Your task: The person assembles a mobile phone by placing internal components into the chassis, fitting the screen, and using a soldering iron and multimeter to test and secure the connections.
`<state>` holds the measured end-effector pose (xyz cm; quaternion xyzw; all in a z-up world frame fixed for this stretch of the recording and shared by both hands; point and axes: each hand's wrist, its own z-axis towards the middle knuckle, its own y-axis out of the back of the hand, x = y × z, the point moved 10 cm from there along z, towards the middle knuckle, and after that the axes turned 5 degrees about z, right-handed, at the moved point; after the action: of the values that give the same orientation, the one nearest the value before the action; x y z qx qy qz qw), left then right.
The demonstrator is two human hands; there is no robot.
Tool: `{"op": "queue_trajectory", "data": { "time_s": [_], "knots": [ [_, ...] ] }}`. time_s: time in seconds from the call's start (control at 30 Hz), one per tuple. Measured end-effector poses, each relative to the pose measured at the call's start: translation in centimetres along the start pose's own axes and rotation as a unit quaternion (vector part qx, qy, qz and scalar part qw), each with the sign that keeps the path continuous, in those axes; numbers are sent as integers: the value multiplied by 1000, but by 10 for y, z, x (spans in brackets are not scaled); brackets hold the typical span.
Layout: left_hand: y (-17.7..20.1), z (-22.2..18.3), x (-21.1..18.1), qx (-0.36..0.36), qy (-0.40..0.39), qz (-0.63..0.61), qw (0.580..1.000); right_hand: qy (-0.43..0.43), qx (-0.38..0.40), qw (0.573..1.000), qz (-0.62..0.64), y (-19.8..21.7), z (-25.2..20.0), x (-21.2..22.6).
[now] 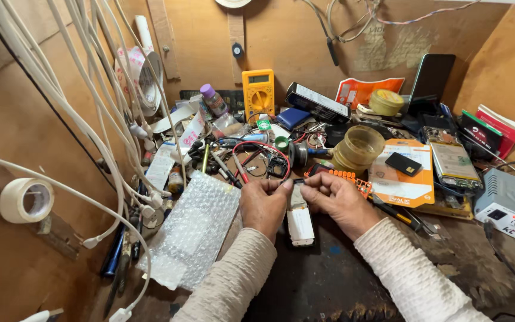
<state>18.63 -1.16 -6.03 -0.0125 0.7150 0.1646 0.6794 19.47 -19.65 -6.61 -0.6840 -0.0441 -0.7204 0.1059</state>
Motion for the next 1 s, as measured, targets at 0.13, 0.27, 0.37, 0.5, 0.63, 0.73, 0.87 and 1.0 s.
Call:
{"op": "queue_trajectory", "data": {
  "time_s": [0.13,0.27,0.37,0.5,0.63,0.73,0.87,1.0],
  "knots": [
    [2,-1,-3,19,-31,-19,999,15,-8,999,-29,-4,-3,2],
    [-4,3,8,111,-21,-57,992,26,-20,999,-29,-7,-5,7],
    [-21,9,9,176,-48,-111,977,24,-30,998,-41,-8,-9,10],
    [-22,17,16,149,-6,-65,987,31,-41,997,-60,-9,-7,11],
    [-14,12,10,133,5,-31,991,-1,-24,1000,-18,-6,-5,7],
    [-12,9,8,135,15,-107,985,-38,-27,997,67,-3,-8,1],
    [-3,7,13,117,12,-109,987,-36,-60,993,95,3,-14,-6],
    [5,5,11,97,14,-97,990,34,-95,993,-57,4,-26,6]
  ]
}}
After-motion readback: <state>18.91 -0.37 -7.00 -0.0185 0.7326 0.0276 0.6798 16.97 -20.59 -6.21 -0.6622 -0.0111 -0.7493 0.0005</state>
